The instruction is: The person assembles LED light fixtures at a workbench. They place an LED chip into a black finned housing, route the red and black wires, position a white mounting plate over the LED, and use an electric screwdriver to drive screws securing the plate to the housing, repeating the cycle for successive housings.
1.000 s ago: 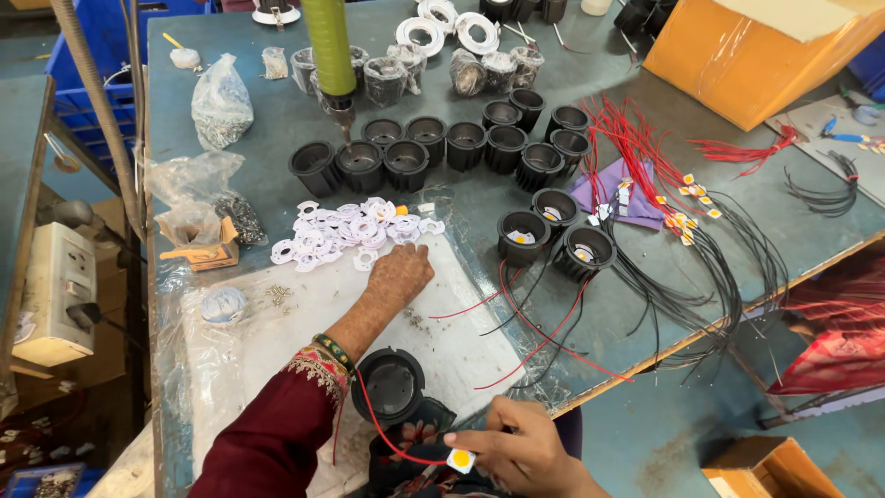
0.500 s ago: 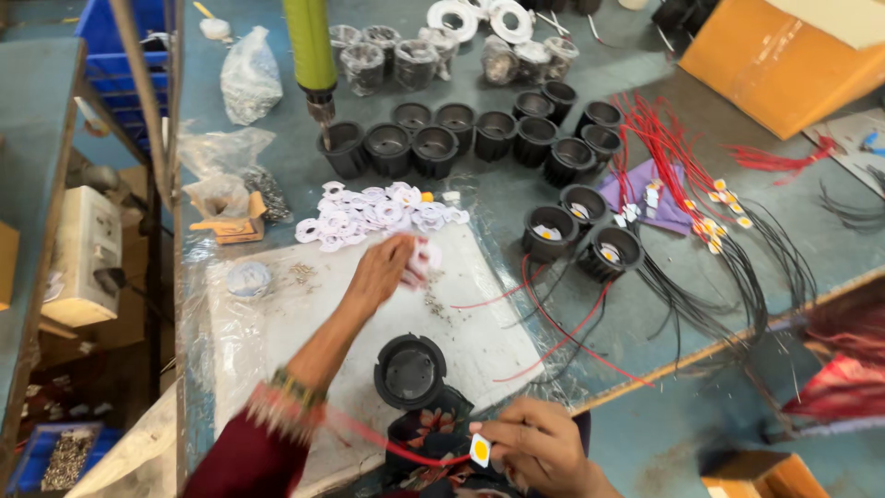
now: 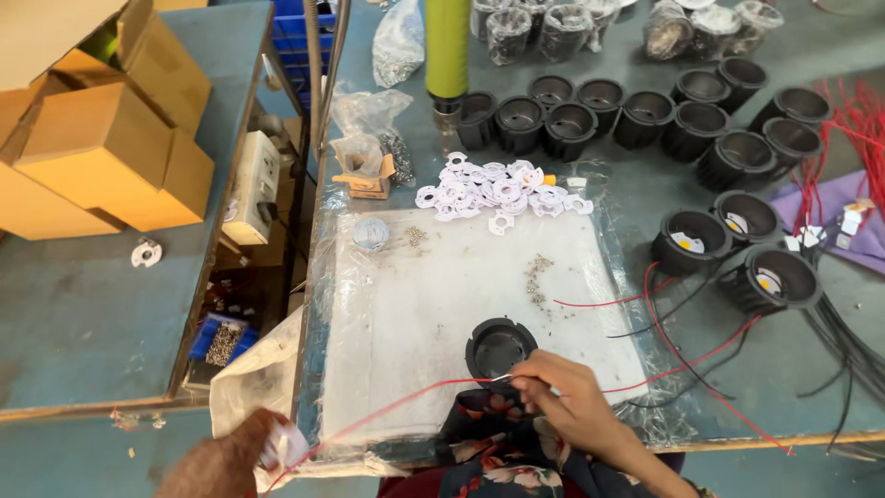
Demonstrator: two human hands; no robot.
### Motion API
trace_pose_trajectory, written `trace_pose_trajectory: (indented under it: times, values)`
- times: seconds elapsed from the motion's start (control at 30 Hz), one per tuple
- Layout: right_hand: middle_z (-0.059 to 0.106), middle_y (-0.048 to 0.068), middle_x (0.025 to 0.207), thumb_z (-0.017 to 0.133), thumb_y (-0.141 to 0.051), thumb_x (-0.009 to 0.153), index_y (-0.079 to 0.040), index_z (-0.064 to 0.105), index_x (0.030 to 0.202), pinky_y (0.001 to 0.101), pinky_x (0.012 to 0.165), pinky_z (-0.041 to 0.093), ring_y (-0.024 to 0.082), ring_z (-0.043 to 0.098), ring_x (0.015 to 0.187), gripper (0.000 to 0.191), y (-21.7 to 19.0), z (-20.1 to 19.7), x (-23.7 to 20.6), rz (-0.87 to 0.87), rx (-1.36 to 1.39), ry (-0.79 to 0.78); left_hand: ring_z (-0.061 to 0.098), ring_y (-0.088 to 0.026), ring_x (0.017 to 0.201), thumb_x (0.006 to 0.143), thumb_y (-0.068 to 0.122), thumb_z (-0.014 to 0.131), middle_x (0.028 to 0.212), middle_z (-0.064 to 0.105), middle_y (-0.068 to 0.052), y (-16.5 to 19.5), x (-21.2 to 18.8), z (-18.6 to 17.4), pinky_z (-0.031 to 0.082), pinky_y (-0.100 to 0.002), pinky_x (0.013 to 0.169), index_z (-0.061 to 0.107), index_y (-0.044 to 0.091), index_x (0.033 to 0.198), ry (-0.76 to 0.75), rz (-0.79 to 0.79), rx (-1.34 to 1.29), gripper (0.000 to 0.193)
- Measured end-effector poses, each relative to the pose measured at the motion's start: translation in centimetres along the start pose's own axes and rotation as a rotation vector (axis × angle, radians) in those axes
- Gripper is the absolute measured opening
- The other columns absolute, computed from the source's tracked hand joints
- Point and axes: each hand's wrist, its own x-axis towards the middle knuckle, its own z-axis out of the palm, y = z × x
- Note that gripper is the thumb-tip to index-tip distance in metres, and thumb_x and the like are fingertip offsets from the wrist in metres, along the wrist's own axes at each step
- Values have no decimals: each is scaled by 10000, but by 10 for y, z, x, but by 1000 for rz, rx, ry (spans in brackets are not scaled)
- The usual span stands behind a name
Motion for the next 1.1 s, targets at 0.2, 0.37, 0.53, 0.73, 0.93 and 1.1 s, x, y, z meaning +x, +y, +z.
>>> trace_pose_trajectory:
  times: [0.2,0.37,0.53,0.73,0.93,1.1]
  values:
    - [635,44,819,625,-87,965,0,692,960,272,599,525,115,659,654,110,-6,8,-11,55,3,-96,732,-178,839,1058,251,530,968,783,-62,116,-8,-32,568,-341,730,698,134,1211,293,284,-724,255]
    - [624,48,809,635,-139,1005,22,687,938,273,605,498,102,631,672,182,-10,-4,-42,133,97,55,724,-173,677,1013,176,557,877,780,-52,250,-4,11,566,-282,630,717,99,1156,-322,573,-956,227]
    - [598,35,775,624,-101,993,35,672,910,258,530,470,94,579,601,166,-18,-14,-72,298,403,322,765,-148,964,972,77,611,1030,750,-47,295,-10,24,647,-305,817,629,52,1093,-706,702,-1366,124]
    - [638,53,813,668,-66,985,55,704,944,236,567,487,91,598,642,133,-26,-9,-61,183,318,474,719,-178,872,953,72,709,992,739,-86,280,-10,35,603,-317,684,633,-1,1076,-704,596,-1226,162]
    - [674,56,820,693,-57,942,41,735,924,223,545,493,83,625,619,108,-37,-10,-44,144,104,401,770,-191,891,961,96,665,1043,777,-132,258,-9,33,637,-301,733,629,56,1288,-747,563,-1329,332]
    - [673,41,762,721,-41,932,36,735,888,220,541,482,74,616,600,89,-39,-11,-47,182,104,412,759,-167,941,962,90,655,1072,781,-111,258,-13,28,656,-321,810,616,75,1380,-749,635,-1329,421]
